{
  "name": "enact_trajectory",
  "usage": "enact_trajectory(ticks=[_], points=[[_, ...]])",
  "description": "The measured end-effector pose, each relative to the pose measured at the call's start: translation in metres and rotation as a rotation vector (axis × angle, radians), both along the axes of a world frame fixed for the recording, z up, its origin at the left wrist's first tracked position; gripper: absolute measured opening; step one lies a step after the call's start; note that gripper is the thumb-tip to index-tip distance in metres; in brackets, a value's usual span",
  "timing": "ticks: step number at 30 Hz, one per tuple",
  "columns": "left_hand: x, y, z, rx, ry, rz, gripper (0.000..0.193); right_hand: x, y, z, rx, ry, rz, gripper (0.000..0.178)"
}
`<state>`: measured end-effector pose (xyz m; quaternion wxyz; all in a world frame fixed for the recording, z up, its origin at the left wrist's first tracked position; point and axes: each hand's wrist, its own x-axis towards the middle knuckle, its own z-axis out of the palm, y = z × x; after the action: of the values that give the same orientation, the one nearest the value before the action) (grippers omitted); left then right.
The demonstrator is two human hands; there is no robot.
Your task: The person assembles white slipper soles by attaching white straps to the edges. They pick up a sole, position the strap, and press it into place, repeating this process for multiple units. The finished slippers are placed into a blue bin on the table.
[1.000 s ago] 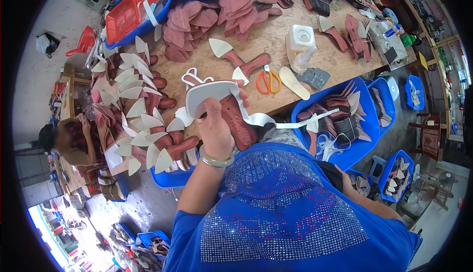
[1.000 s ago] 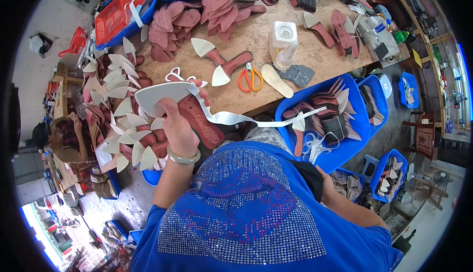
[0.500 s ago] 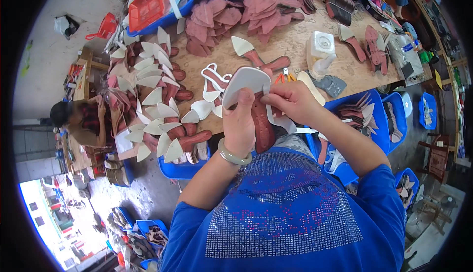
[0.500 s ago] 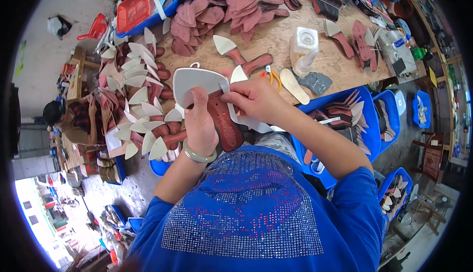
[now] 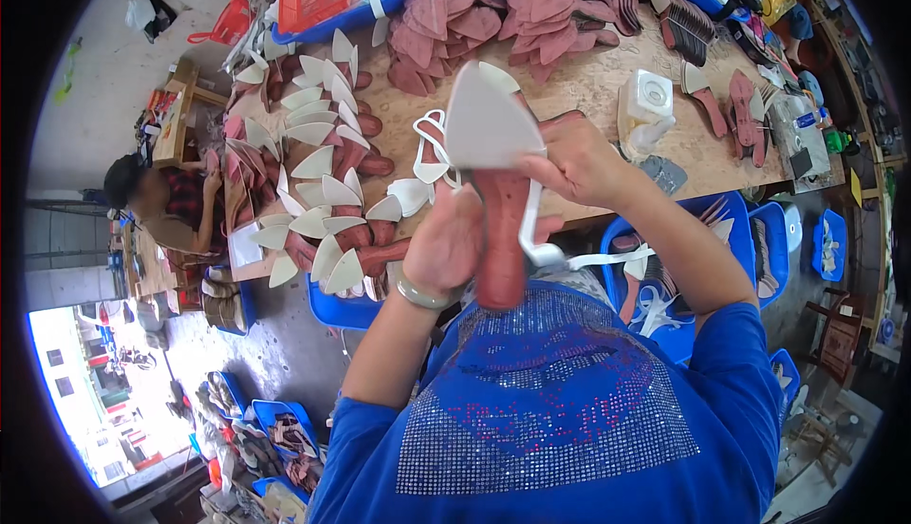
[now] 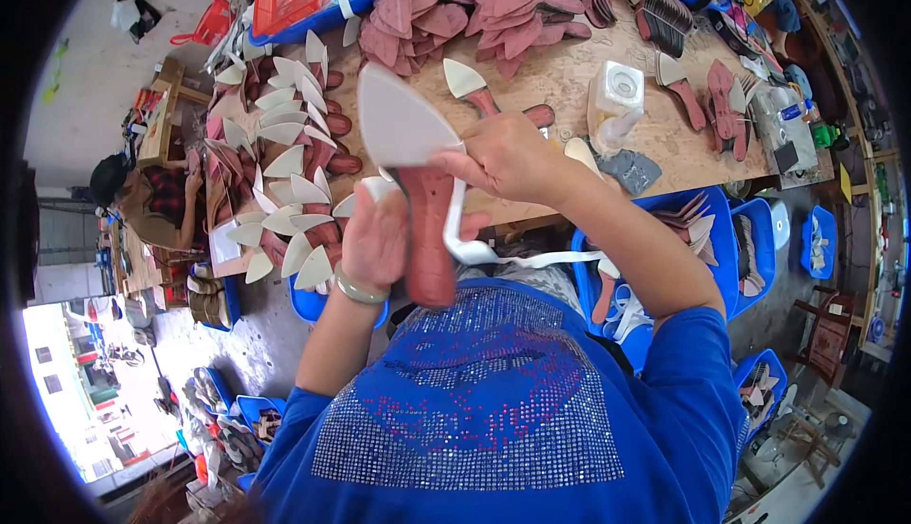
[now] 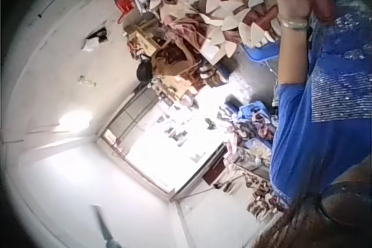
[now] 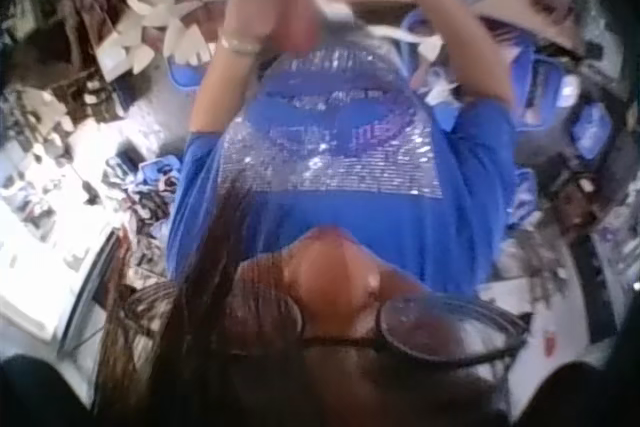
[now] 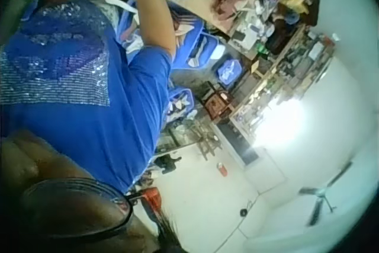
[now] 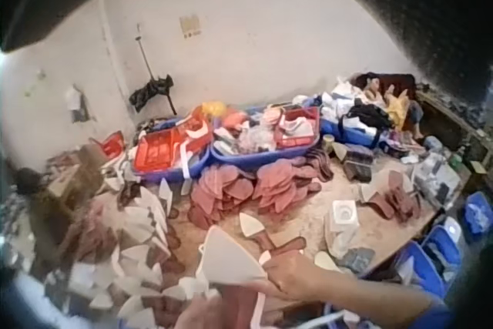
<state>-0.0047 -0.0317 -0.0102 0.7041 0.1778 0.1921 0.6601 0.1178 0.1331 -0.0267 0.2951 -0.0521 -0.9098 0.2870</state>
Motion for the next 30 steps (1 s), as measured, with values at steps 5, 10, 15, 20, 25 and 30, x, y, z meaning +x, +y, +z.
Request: enact_trajectory(ticks=[5,10,15,20,25,30], points=[[0.003,-0.005,-0.013,-0.174,0.44,-0.03,0.053,-0.015,-0.007,0.021,-0.001,-0.055,0.108,0.023],[-0.001,0.009,-0.002,-0.205,0.378,0.379,0.034,-0.011,-0.019,0.019,-0.862,0.035,0.024,0.039],[0.001,0.004,0.013,-0.227,0.254,0.522,0.032,0.019,-0.07,0.026,-0.975,-0.121,-0.145,0.035],[0.009,0.006,0.029,-0.108,0.136,0.557,0.024,0.023,-0.073,0.029,-0.691,0.144,-0.144,0.021],[0.007,0.0,0.039,-0.062,0.005,0.586,0.022,0.034,-0.079,0.033,-0.338,0.122,-0.116,0.017],[0.008,-0.009,0.045,0.011,-0.05,0.563,0.025,0.04,-0.084,0.04,-0.311,0.182,-0.098,0.015]])
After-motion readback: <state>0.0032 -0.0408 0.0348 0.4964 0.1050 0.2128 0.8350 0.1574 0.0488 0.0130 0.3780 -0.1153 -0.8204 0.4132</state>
